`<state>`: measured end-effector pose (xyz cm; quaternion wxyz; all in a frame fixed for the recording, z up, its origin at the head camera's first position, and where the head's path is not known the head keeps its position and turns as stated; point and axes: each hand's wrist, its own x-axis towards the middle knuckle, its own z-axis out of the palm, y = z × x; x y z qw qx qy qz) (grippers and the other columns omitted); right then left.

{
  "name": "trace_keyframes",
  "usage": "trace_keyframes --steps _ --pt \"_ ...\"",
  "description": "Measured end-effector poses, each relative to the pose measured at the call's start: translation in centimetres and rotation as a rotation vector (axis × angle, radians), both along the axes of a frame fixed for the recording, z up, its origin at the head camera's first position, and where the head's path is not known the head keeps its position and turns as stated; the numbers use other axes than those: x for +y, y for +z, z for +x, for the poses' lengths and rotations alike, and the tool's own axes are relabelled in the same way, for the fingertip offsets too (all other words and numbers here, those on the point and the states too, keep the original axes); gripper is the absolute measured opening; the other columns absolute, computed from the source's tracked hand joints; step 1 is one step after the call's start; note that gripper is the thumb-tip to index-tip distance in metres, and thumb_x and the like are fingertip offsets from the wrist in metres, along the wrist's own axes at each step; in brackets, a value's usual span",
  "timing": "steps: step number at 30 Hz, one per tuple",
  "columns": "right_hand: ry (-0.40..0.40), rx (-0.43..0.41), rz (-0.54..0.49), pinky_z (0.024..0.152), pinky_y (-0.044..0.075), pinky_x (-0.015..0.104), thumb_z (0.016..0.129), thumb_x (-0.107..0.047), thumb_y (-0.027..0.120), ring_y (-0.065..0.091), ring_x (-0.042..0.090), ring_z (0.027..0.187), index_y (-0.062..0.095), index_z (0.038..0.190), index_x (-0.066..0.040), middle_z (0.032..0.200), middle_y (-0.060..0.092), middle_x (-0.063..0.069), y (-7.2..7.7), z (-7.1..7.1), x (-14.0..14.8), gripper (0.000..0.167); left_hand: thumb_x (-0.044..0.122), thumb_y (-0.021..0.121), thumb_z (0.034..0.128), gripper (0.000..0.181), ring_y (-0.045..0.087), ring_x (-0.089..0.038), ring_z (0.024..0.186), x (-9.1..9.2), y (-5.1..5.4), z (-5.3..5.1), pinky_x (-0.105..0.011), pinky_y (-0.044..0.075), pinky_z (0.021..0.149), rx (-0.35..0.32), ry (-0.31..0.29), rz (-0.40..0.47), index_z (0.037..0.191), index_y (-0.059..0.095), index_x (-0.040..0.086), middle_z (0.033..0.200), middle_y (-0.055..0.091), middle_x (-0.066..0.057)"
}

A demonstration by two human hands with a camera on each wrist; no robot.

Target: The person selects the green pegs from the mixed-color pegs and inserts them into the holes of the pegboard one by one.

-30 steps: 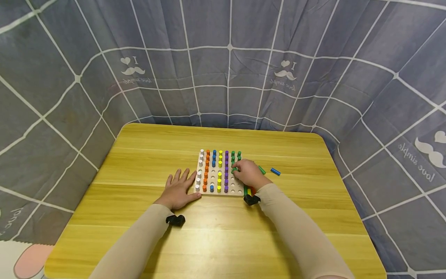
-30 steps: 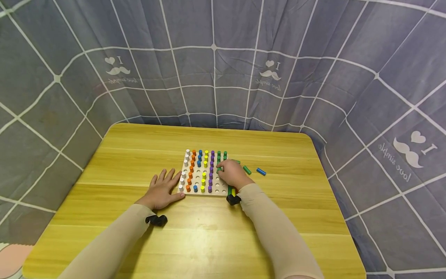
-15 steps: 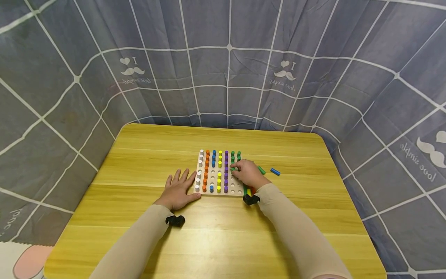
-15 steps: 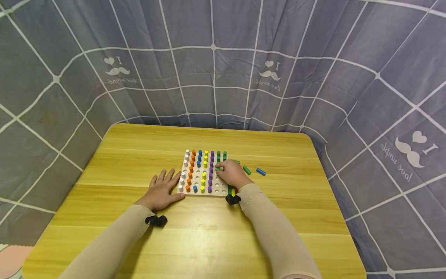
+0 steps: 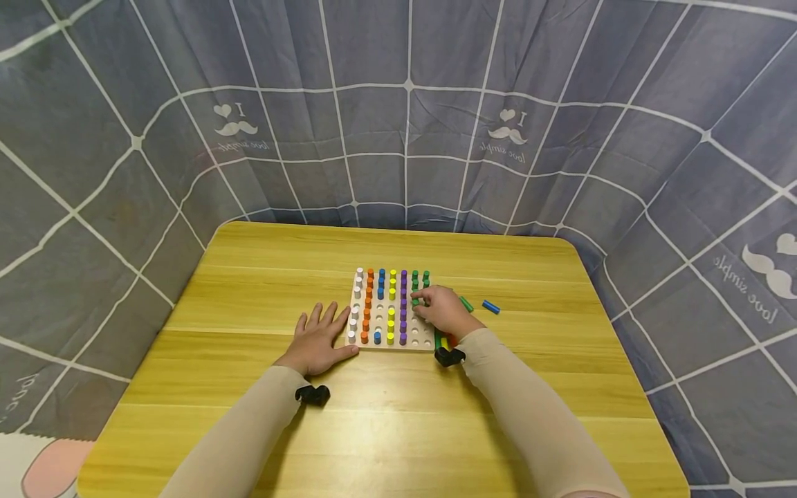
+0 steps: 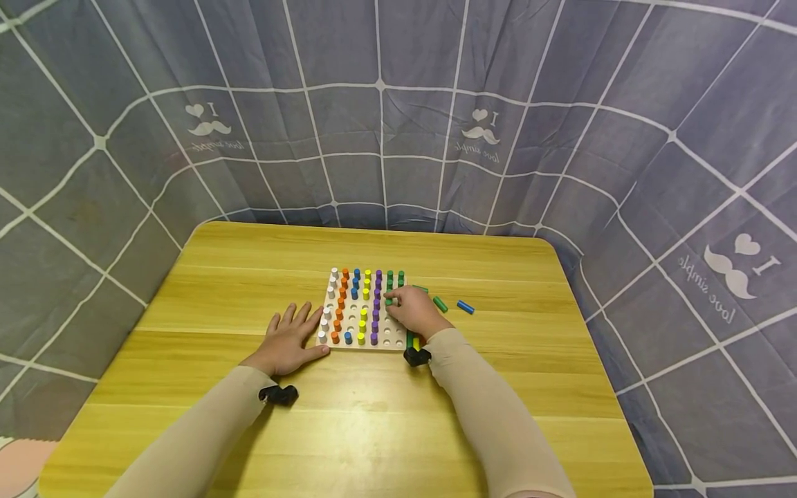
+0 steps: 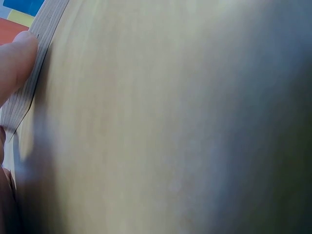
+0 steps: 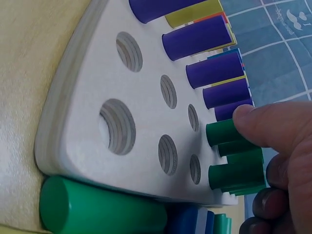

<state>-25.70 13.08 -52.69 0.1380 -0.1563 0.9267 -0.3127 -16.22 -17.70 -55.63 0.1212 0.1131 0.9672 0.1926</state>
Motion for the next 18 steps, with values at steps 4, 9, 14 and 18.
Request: trace_keyframes --steps 4,9,14,18 --pt "-0.033 -0.019 -0.084 0.052 0.034 0.026 0.102 -0.023 0.072 0.039 0.012 0.053 0.071 0.140 -0.017 0.070 0.046 0.000 0.4 0.4 0.5 0.038 0.073 0.052 0.0986 0.095 -0.003 -0.047 0.163 0.0 -0.1 0.0 -0.071 -0.003 0.126 -0.002 0.001 -0.002 0.171 0.014 0.026 0.178 0.008 -0.016" --pt "-0.085 0.035 -0.193 0.050 0.031 0.027 0.101 -0.025 0.073 0.037 0.016 0.050 0.071 0.139 -0.016 0.062 0.042 0.000 0.7 0.8 2.7 0.039 0.074 0.052 0.0985 0.095 -0.003 -0.047 0.163 0.0 -0.2 0.0 -0.071 -0.003 0.126 -0.008 -0.003 0.000 0.171 0.014 0.027 0.178 0.008 -0.016" --pt "-0.154 0.073 -0.212 0.058 0.036 0.029 0.102 -0.024 0.072 0.044 0.019 0.064 0.067 0.143 -0.012 0.079 0.052 0.003 0.1 0.7 6.6 0.043 0.074 0.053 0.0981 0.096 -0.003 -0.048 0.163 0.0 -0.1 0.0 -0.073 -0.002 0.126 -0.008 -0.009 0.010 0.171 0.014 0.026 0.178 0.008 -0.017" --pt "-0.196 0.081 -0.154 0.058 0.038 0.029 0.103 -0.027 0.071 0.046 0.019 0.064 0.066 0.145 -0.013 0.079 0.055 0.005 -0.9 0.8 9.6 0.045 0.073 0.053 0.0984 0.096 -0.004 -0.050 0.162 -0.1 -0.2 -0.1 -0.073 -0.004 0.125 -0.008 -0.013 0.021 0.172 0.014 0.024 0.178 0.007 -0.019"
